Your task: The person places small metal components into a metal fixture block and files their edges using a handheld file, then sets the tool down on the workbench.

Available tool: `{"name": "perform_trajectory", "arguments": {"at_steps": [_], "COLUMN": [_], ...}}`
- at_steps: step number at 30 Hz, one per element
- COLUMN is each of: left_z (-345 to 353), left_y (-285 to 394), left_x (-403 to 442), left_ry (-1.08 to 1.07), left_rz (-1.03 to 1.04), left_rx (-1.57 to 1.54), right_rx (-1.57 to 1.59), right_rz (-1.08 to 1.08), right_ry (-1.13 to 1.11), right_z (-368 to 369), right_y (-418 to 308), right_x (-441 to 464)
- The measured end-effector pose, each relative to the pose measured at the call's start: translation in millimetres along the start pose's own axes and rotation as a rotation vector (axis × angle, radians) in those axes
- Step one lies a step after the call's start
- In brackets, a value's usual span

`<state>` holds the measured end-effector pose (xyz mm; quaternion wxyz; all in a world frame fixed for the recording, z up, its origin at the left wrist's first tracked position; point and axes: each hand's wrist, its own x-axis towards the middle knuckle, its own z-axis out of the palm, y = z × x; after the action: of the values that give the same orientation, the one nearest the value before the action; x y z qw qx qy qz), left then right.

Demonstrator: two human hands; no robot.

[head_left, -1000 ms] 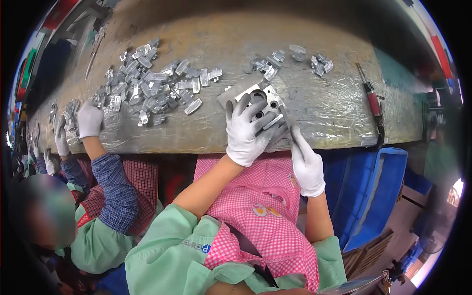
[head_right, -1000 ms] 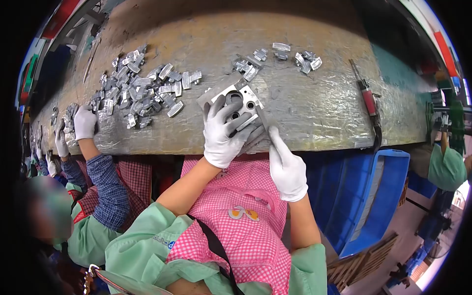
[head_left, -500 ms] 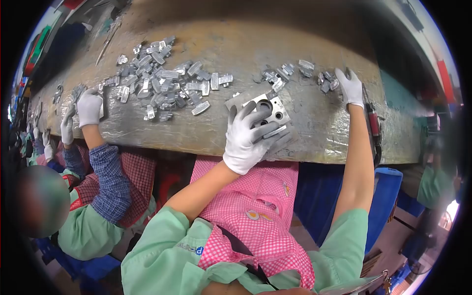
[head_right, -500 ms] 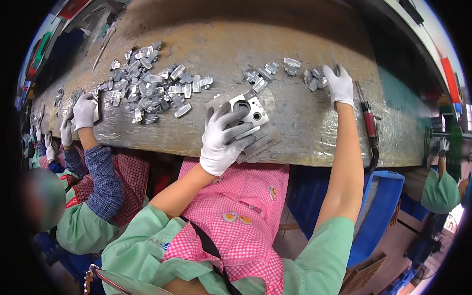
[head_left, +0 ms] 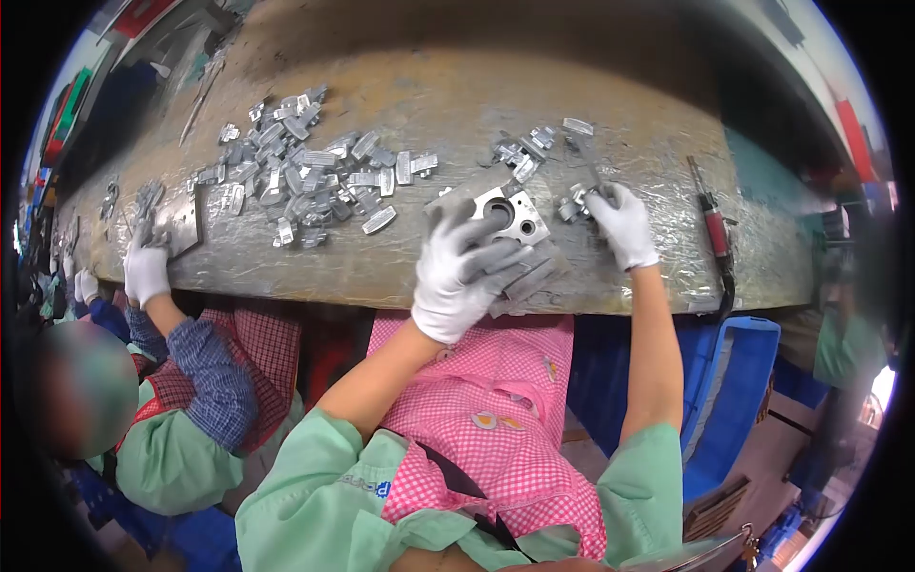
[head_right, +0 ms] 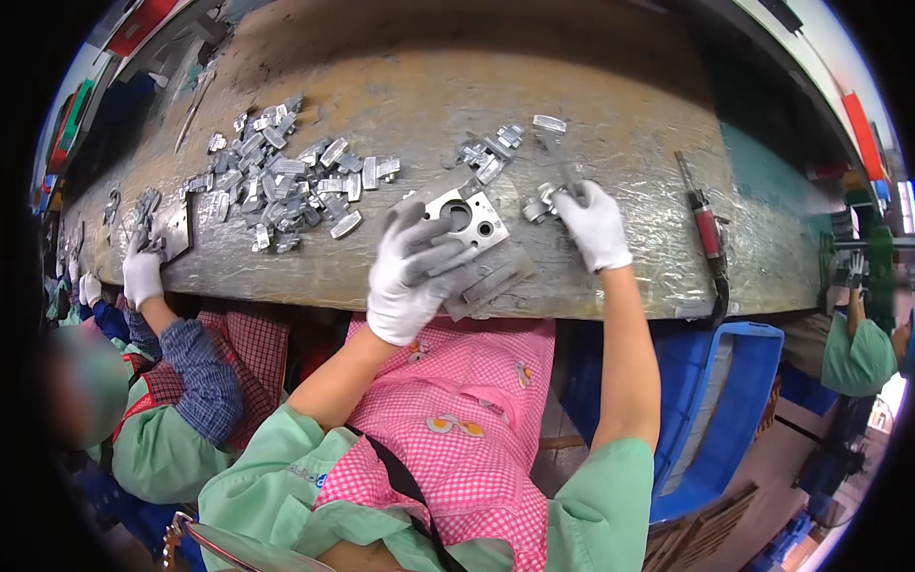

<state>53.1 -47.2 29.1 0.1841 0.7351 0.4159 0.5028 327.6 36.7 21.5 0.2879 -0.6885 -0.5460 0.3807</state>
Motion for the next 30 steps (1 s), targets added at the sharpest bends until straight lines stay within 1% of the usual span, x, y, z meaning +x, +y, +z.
{"name": "perform_trajectory", "arguments": {"at_steps": [1,2,3,4,5,6,7,8,9,11,12,13,14,15,17,18,19,20,21,23,24,26,27,29,30], "left_z": [-3,-10,-13,-19,-28,-27,-45,-64,-70,-41,-39,-28,-15,-4,12,15,23,26,22,24,24,14,5,-1,-3], "left_y": [-8,-12,-21,-32,-46,-47,-91,-91,-100,-69,-77,-64,-54,-42,-8,-4,7,17,25,31,36,38,54,51,39], "left_x": [-1,-3,3,4,10,22,15,20,15,24,7,-1,-7,-9,-12,-13,-16,-17,-13,-8,-10,-9,4,6,2], "left_ry": [0.013,0.015,0.098,0.173,0.273,0.52,0.495,0.339,0.351,0.555,0.356,0.182,0.172,0.056,-0.003,-0.146,-0.094,-0.124,-0.227,-0.286,-0.229,-0.287,-0.223,-0.086,-0.046], "left_rz": [0.035,-0.006,0.034,-0.106,-0.085,-0.391,-0.345,-0.249,-0.128,-0.277,-0.194,-0.225,-0.071,-0.058,-0.036,-0.057,-0.026,-0.035,-0.075,-0.163,-0.355,-0.567,-1.012,-0.912,-0.901], "left_rx": [0.087,0.194,0.23,0.241,0.328,-0.151,0.151,0.69,0.834,-0.098,0.268,0.427,0.512,0.527,0.395,0.315,0.294,0.283,0.217,0.065,-0.183,-0.458,-0.808,-0.712,-0.721], "right_rx": [0.082,0.16,0.238,0.269,0.266,0.337,0.409,0.376,0.406,0.416,0.414,0.49,0.566,0.589,0.855,0.956,1.012,1.068,1.161,1.118,1.102,0.991,1.029,0.816,0.713], "right_rz": [0.018,0.058,0.097,0.125,0.129,0.134,0.135,0.163,0.177,0.197,0.197,0.219,0.242,0.223,0.17,0.133,0.108,0.083,-0.01,-0.042,-0.025,0.062,0.069,0.146,0.228], "right_ry": [-0.008,0.001,0.01,0.021,0.033,0.046,0.057,0.055,0.051,0.06,0.059,0.042,0.025,0.028,-0.061,-0.066,-0.054,-0.041,-0.147,-0.197,-0.226,-0.251,-0.27,-0.185,-0.126], "right_z": [5,2,-1,-5,-7,-8,-8,-8,-7,-4,-5,-6,-8,-7,-4,2,10,15,20,26,27,34,36,34,32], "right_y": [6,10,2,-6,-4,-2,-1,-1,0,1,1,-1,-3,-12,-7,-12,-21,-26,-23,-23,-33,-38,-41,-56,-67], "right_x": [-6,-13,-23,-31,-36,-40,-43,-47,-51,-56,-59,-62,-66,-74,-86,-93,-102,-110,-114,-125,-128,-133,-134,-136,-136]}}
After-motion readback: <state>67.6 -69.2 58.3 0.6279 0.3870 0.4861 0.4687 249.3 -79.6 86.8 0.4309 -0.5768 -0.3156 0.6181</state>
